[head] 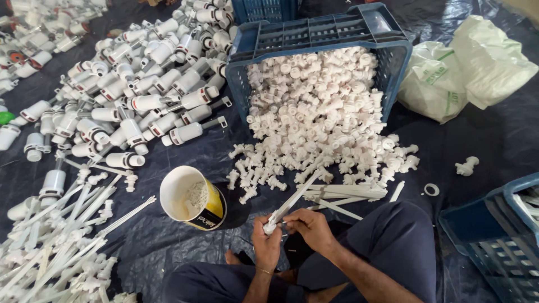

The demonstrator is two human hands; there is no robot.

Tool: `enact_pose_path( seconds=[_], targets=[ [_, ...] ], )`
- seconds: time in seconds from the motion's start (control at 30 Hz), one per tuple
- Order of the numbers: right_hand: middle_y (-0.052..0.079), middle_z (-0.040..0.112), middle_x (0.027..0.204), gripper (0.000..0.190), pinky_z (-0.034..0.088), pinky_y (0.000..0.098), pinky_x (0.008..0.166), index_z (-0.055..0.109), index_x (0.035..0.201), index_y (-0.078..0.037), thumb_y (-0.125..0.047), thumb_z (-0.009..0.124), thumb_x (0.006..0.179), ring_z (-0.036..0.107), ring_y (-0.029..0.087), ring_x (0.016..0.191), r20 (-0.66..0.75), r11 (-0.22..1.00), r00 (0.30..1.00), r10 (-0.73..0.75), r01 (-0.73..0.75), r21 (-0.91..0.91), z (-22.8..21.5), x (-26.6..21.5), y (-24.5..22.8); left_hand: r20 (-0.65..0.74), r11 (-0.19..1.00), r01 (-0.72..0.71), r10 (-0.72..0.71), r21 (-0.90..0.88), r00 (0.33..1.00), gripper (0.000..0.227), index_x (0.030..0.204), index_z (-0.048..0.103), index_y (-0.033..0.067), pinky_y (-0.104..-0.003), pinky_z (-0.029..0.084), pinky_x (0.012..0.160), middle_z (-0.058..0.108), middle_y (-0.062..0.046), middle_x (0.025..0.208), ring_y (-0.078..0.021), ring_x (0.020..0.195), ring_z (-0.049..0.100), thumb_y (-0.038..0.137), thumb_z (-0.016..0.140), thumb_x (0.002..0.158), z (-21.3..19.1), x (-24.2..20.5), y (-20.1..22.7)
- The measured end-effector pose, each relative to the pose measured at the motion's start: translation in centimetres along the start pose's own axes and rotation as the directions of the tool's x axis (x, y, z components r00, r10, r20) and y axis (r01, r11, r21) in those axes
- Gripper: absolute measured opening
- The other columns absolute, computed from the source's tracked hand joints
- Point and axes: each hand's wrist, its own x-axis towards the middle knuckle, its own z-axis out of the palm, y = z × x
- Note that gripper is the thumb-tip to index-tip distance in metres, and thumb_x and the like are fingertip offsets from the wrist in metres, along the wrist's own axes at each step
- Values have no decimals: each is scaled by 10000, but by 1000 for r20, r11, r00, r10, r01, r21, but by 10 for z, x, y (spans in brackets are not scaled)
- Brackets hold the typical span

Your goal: The person sits on the floor and repeatedly picks up small white plastic components and rods, then presses them together to form assembled units. The person places the finished assemblies into a nearby pile and continues the process with additional parts from surrounding piles.

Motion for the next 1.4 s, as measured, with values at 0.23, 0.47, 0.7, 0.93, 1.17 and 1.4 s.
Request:
enact_pose_path(
  seconds=[0.23, 0.47, 0.7, 0.93, 1.17, 1.4],
  targets=[
    [68, 692, 976, 111, 605, 290, 756, 635, 997, -27, 82, 613, 991, 692, 142, 878, -222, 814, 840, -495, 538, 219, -33, 5, -131, -33, 989, 143, -144, -24, 989, 213, 1086, 600, 18, -209, 426, 512, 619, -14, 814, -44, 622, 518, 40, 687, 893, -1, -2, 2],
    [137, 641, 907, 187, 582, 297, 588, 630, 1092, 79, -105, 664, 1093, 657, 210, 649, -534, 429, 130, -836, 761, -487, -93, -9, -306, -54, 997, 78, -78, -3, 995, 214, 1073, 615, 14, -206, 437, 591, 637, 6, 862, -32, 710, 528, 54, 727, 895, -3, 2, 2],
    [150, 657, 908, 164, 591, 272, 619, 605, 1081, 81, -76, 651, 1090, 682, 180, 692, -444, 498, 312, -840, 769, -401, -78, -4, -300, -92, 999, 29, -27, 23, 995, 194, 1057, 623, 28, -215, 450, 603, 643, 10, 851, -37, 723, 543, 70, 726, 898, -5, 1, 10],
    [141, 681, 1131, 145, 649, 326, 756, 587, 1088, 74, 60, 626, 949, 761, 225, 938, -151, 941, 931, -333, 338, 9, -13, 4, -142, -68, 988, 148, -151, -47, 986, 235, 1110, 584, 44, -249, 456, 577, 615, 1, 808, -65, 684, 551, 90, 703, 913, -5, -3, 21],
    [111, 768, 878, 139, 583, 269, 657, 737, 1046, 53, 28, 699, 914, 728, 161, 744, -38, 998, 998, 58, -59, -21, 17, -4, -35, -56, 983, 71, -63, 167, 996, 258, 1127, 592, 36, -262, 530, 717, 684, -14, 938, -73, 837, 633, 85, 706, 900, -8, -5, 35],
    [50, 714, 797, 97, 503, 233, 598, 749, 975, -1, -23, 796, 894, 638, 85, 674, -69, 920, 972, -225, 189, -342, 19, -2, -25, -47, 999, 45, -45, 11, 998, 277, 1095, 520, 36, -264, 511, 696, 631, -29, 967, -71, 849, 567, 2, 691, 880, 0, 7, -2]
  ],
)
